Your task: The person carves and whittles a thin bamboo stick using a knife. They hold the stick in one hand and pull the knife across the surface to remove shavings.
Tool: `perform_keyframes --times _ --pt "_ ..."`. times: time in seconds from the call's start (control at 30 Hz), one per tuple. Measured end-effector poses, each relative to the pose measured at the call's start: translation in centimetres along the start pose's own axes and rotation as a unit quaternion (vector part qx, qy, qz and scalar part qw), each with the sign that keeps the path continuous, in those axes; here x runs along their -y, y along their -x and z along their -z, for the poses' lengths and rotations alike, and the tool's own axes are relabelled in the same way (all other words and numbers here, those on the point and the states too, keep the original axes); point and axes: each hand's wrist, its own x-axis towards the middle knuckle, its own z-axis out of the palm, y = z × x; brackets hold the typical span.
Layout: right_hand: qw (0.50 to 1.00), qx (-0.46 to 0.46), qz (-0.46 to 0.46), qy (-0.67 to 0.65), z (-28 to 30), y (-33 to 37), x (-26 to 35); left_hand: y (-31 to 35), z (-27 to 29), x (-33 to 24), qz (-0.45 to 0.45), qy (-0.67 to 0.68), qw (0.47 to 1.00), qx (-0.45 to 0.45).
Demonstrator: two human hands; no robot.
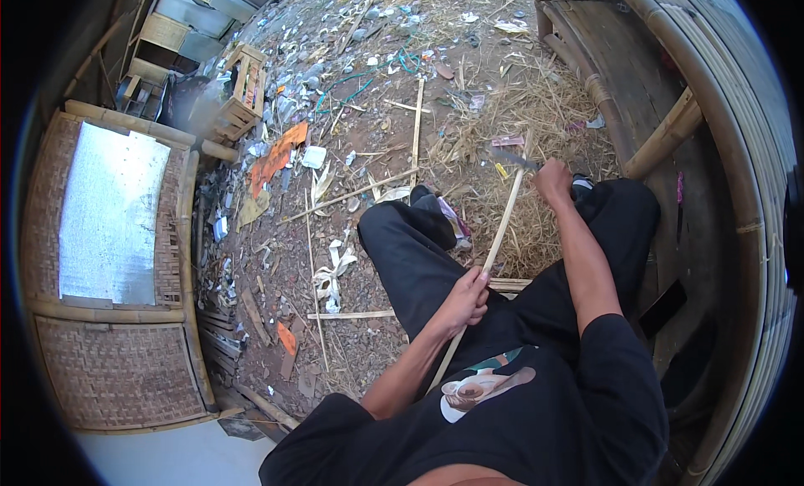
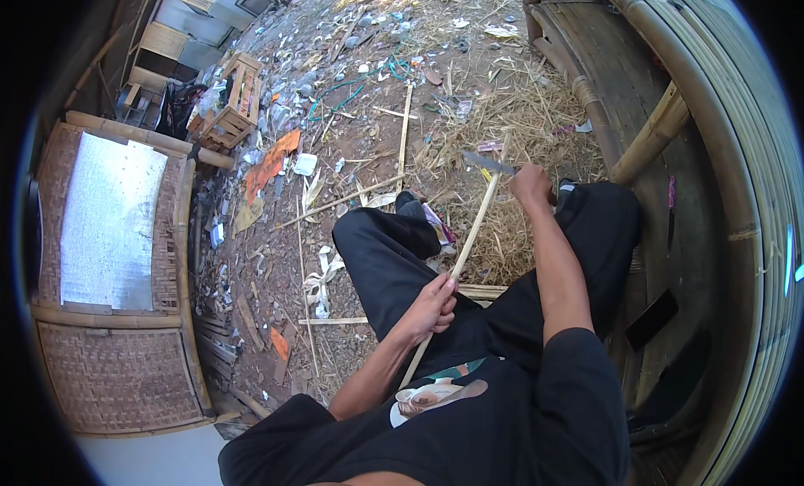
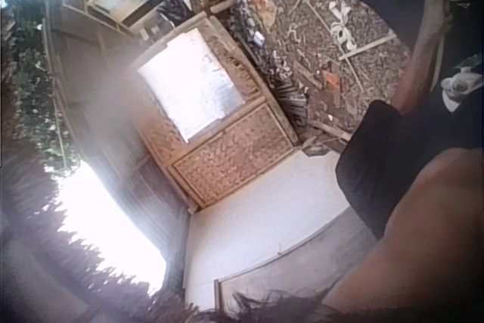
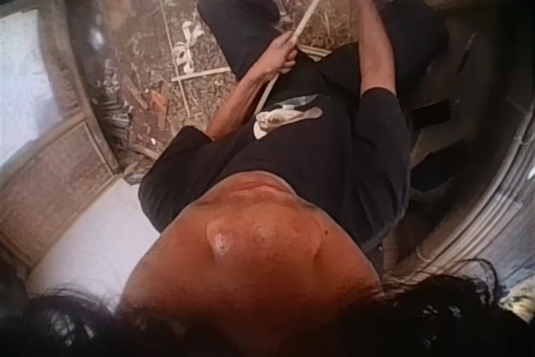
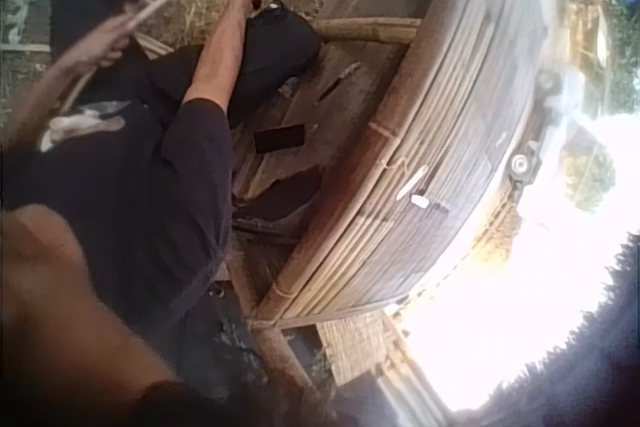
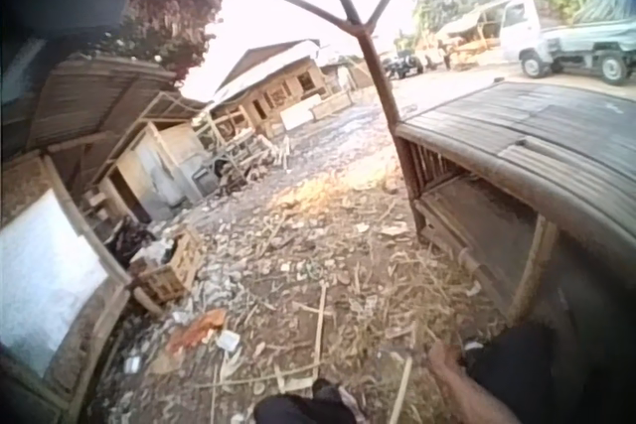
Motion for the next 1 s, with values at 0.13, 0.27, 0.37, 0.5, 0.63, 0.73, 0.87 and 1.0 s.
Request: perform_keyframes --times 0.13,0.27,0.37,0.5,0.63,0.73,0.87,1.0 --pt "0.998 -0.001 0.026 0.052 -3.7 -1.5 -1.2 3.2 0.8 1.2 0.019 0.010 1.000 -0.022" --pt "0.997 -0.013 -0.071 -0.005 -1.4 -8.0 -8.7 8.0 2.6 5.9 -0.021 -0.128 0.982 0.136" --pt "0.997 -0.074 -0.038 -0.006 3.2 -4.3 -2.4 9.7 3.0 1.1 0.003 -0.100 0.993 0.063" --pt "0.988 -0.042 -0.073 -0.128 1.3 -3.6 -0.6 5.9 3.2 -2.8 -0.084 -0.019 0.995 -0.042" --pt "0.992 -0.051 0.028 -0.114 3.1 0.6 2.7 1.7 3.8 -4.8 -0.155 -0.007 0.985 -0.074" --pt "0.990 -0.013 0.120 -0.079 5.9 5.8 6.4 -0.4 2.9 -5.9 -0.180 -0.059 0.976 -0.108" --pt "0.980 -0.007 0.200 -0.024 2.8 6.5 6.7 -1.8 1.7 -5.8 -0.196 -0.073 0.973 -0.097" --pt "0.976 -0.011 0.206 -0.074 1.0 6.3 6.3 -1.7 1.3 -5.9 -0.178 -0.059 0.979 -0.079"
